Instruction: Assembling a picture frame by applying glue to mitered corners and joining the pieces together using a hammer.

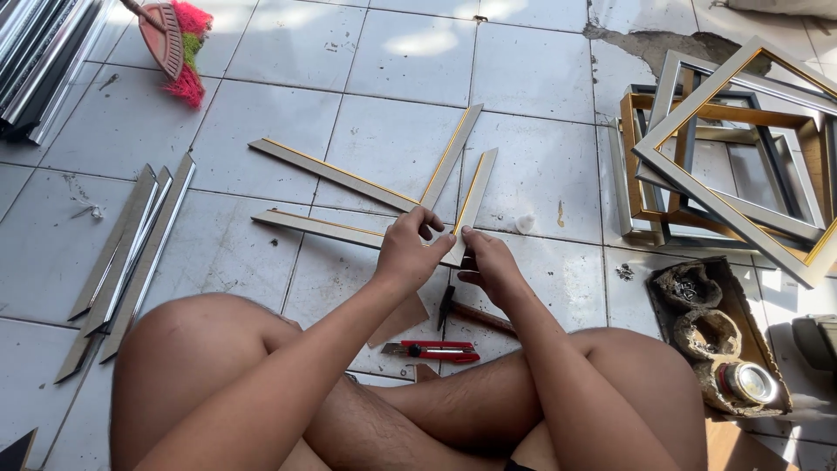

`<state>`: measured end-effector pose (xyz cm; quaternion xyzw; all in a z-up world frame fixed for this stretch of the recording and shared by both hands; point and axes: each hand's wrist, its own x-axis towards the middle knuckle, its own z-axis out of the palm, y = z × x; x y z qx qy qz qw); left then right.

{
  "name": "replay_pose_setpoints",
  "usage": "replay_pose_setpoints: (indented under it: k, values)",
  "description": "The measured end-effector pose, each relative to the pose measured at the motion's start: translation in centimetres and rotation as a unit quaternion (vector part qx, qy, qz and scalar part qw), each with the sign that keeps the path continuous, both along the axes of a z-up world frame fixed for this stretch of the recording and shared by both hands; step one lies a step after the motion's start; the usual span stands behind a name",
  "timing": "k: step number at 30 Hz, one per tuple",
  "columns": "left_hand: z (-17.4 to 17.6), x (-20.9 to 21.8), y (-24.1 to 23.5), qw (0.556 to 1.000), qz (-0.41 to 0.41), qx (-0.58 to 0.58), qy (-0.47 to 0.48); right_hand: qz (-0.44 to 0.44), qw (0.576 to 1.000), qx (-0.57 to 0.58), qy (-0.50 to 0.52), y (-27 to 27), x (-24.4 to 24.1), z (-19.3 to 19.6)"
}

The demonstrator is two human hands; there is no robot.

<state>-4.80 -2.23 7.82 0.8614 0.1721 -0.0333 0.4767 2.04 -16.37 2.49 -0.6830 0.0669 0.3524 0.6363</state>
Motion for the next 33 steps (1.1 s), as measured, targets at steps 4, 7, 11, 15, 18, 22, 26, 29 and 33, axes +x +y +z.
replay_pose_setpoints:
  k: [4, 7, 11, 15, 18, 22, 26, 29, 33]
  values:
    - [2.4, -4.0, -1.6, 0.832, 0.296, -0.453, 0.126, -0.021, 0.997, 0.063, 0.044, -0.2, -0.9, 0.5]
    - [1.9, -6.2, -1.5, 0.815, 0.287, -0.483, 0.14, -0.017, 0.996, 0.078, 0.047, -0.2, -2.3, 0.9]
    - [-1.1, -5.8, -0.8, 0.817, 0.298, -0.482, 0.11, -0.015, 0.996, 0.075, 0.054, -0.2, -4.2, 3.0]
    - [-0.9, -5.3, -1.0, 0.844, 0.308, -0.438, 0.036, -0.003, 0.997, 0.075, 0.013, -0.9, -4.9, 4.4]
    - [1.8, -5.6, -1.2, 0.855, 0.271, -0.443, -0.009, 0.005, 0.997, 0.068, -0.032, -1.7, -5.3, 6.6]
    - [5.7, -5.7, -0.9, 0.886, 0.188, -0.416, -0.087, 0.042, 0.993, 0.036, -0.101, -2.0, -5.6, 10.1]
    - [5.9, -5.2, -0.1, 0.903, 0.154, -0.388, -0.105, 0.056, 0.99, 0.014, -0.132, -2.0, -5.3, 10.0]
    - [4.8, -4.5, 0.3, 0.927, 0.117, -0.335, -0.117, 0.058, 0.986, 0.016, -0.154, -1.9, -5.4, 8.5]
    - [5.9, -4.6, -0.6, 0.963, 0.096, -0.22, -0.12, 0.004, 0.982, 0.008, -0.189, -1.2, -6.2, 5.6]
